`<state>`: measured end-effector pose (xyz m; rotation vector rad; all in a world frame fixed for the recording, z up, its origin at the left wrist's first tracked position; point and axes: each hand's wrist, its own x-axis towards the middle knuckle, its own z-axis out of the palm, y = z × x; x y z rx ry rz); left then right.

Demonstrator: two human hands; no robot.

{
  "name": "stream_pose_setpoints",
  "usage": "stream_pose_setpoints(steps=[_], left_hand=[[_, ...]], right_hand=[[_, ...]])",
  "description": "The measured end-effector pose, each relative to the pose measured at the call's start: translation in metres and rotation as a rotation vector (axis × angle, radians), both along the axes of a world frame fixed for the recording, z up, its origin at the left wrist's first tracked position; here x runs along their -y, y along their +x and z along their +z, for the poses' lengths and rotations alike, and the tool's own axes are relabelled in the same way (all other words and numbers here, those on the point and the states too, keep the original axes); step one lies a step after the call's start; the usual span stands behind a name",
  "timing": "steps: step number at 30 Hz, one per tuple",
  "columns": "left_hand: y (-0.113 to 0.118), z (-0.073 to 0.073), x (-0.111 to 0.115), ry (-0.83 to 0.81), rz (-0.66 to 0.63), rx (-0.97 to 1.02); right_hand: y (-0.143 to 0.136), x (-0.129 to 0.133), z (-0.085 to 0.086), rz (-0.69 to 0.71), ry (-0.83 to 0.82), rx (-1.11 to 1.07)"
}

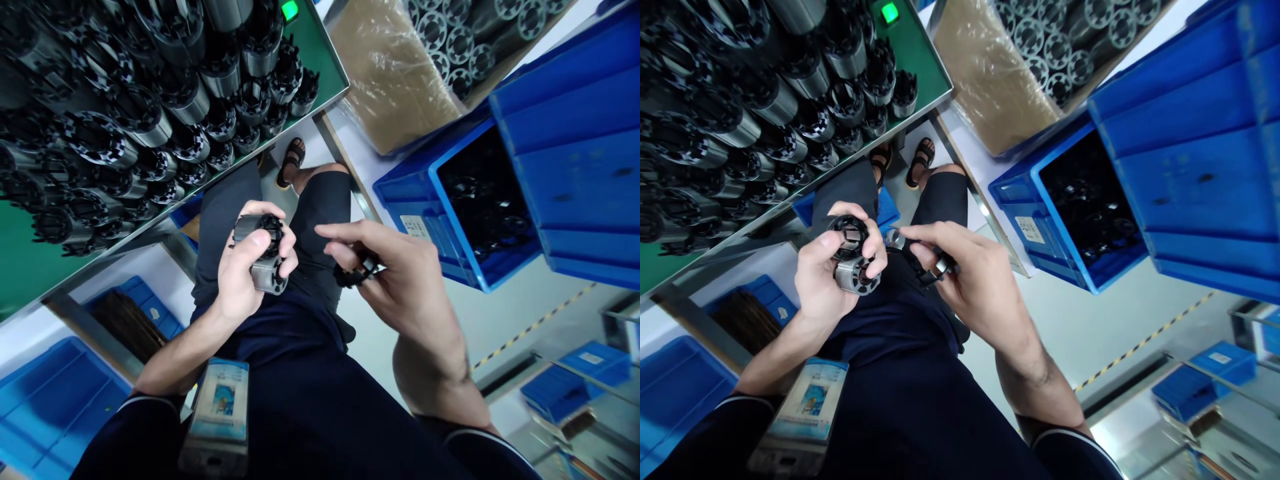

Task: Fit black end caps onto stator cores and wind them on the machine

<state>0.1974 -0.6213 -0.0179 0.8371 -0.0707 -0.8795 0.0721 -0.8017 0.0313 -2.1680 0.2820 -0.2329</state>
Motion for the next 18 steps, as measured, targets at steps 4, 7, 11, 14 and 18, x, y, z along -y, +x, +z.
stream_pose_setpoints(steps=[4, 7, 11, 14, 18], left_hand=[[0.008, 0.005, 0.004, 0.074, 0.052, 0.035], [0.006, 0.002, 0.005, 0.111, 0.112, 0.09], [-0.002, -0.005, 0.006, 0.139, 0.204, 0.214], [-0.004, -0.006, 0.006, 0.168, 0.227, 0.275], [-0.003, 0.001, 0.009, 0.16, 0.256, 0.269]], right_hand=[[-0.005, 0.003, 0.002, 0.008, 0.071, -0.073], [-0.002, -0.015, 0.0, -0.108, 0.206, -0.016], [0.008, -0.04, -0.008, -0.207, 0.312, 0.175], [0.012, -0.046, -0.013, -0.169, 0.315, 0.232], [0.008, -0.045, -0.018, -0.087, 0.297, 0.234]])
